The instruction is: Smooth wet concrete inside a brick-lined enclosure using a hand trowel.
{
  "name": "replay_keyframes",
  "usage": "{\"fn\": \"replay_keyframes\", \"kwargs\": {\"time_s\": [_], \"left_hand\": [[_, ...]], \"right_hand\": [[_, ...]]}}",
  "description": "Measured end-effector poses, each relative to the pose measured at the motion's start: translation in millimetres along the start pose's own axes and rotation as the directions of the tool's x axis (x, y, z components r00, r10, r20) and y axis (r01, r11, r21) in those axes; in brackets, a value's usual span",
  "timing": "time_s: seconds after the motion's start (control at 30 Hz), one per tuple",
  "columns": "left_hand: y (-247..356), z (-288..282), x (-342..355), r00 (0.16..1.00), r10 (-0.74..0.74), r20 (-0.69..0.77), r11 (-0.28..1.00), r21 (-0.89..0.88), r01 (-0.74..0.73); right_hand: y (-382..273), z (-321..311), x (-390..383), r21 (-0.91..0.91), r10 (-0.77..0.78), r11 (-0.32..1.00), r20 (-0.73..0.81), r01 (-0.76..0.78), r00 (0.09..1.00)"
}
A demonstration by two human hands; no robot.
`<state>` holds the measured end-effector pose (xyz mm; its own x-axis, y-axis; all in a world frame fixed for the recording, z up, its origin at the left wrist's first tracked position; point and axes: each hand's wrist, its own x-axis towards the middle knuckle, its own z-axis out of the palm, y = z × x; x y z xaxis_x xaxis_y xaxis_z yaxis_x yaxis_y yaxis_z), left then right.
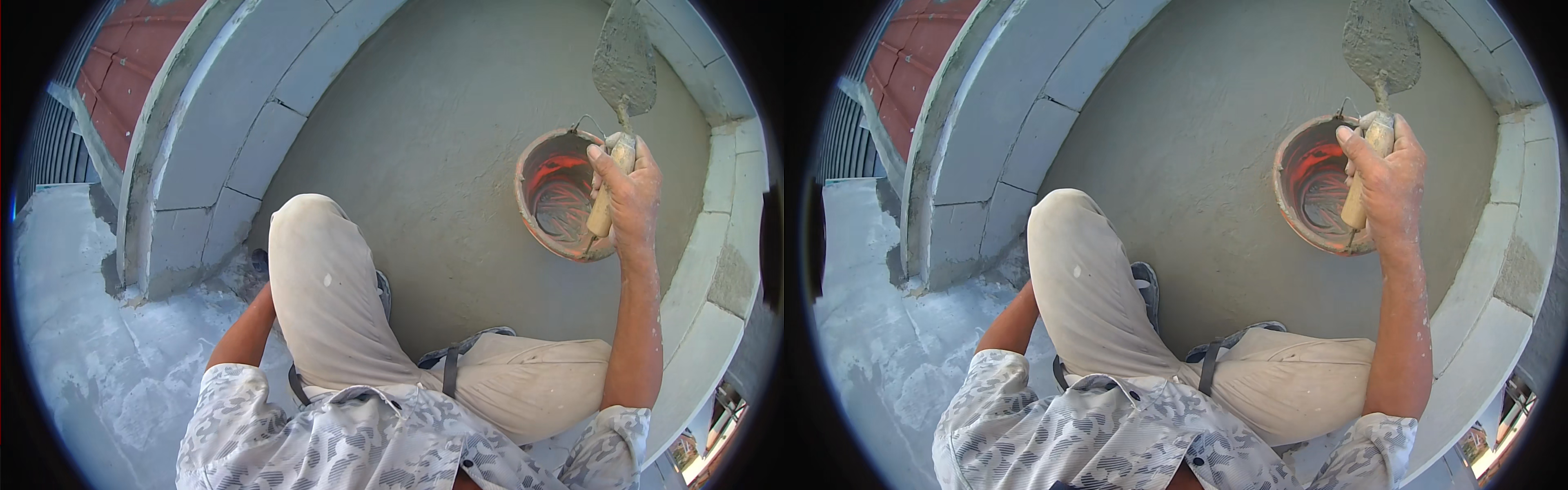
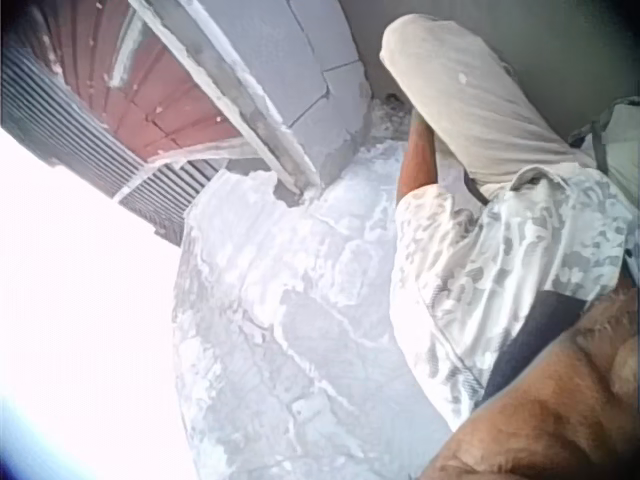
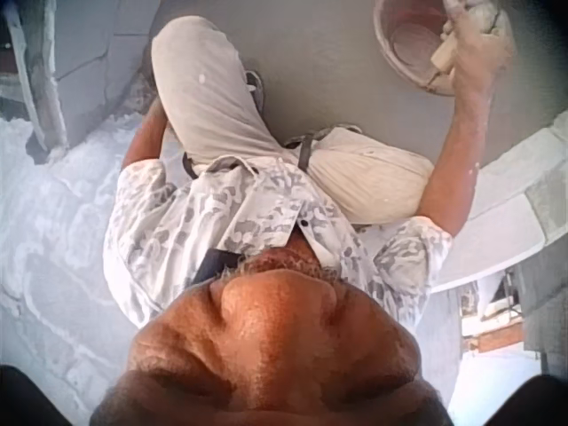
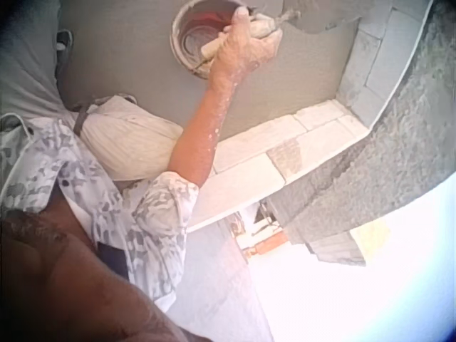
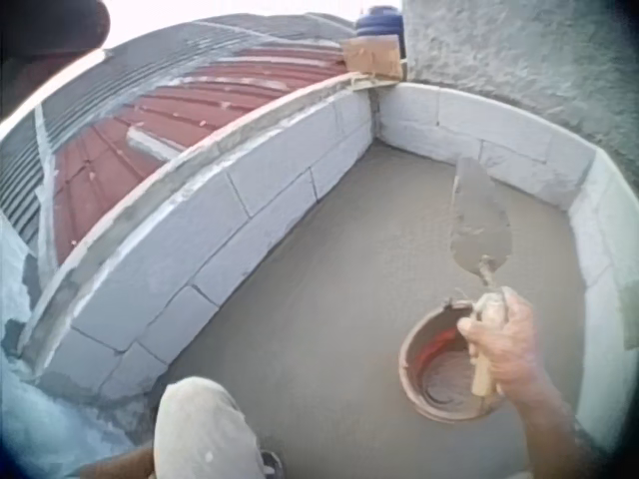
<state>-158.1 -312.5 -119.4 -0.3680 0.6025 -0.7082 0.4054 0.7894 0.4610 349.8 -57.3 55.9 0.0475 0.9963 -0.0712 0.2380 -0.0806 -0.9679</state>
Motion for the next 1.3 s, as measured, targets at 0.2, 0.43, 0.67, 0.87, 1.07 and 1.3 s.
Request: {"fn": "replay_keyframes", "kwargs": {"time_s": [0.2, 0.43, 0.67, 0.87, 1.07, 1.3], "left_hand": [[181.5, -202.9, -34.8, -0.085, 0.855, -0.511, 0.425, 0.786, -0.449], [186.6, -414.9, 21.1, 0.355, 0.601, -0.717, 0.799, 0.526, -0.291], [137.9, -358.1, 76.1, 0.304, 0.707, -0.638, 0.677, 0.735, -0.032], [157.6, -374.1, 55.9, 0.459, 0.582, -0.671, 0.773, 0.631, -0.059], [171.0, -398.9, 88.9, 0.479, 0.570, -0.667, 0.799, 0.585, -0.136], [170.8, -392.8, 87.5, 0.549, 0.540, -0.637, 0.835, 0.486, -0.258]], "right_hand": [[-23.0, 4.4, 15.5, 0.003, 0.006, 1.000, -0.035, -0.006, 0.999], [-68.2, 27.3, 41.3, 0.075, -0.008, 0.997, -0.127, 0.018, 0.992], [-141.4, 38.5, 42.9, 0.032, -0.074, 0.996, -0.181, 0.081, 0.981], [-210.1, 64.2, 57.4, -0.011, -0.120, 0.993, -0.176, 0.120, 0.977], [-253.8, 68.4, 71.3, -0.028, -0.162, 0.987, -0.195, 0.159, 0.967], [-272.6, 75.4, 75.6, 0.017, -0.168, 0.984, -0.258, 0.178, 0.951]]}}
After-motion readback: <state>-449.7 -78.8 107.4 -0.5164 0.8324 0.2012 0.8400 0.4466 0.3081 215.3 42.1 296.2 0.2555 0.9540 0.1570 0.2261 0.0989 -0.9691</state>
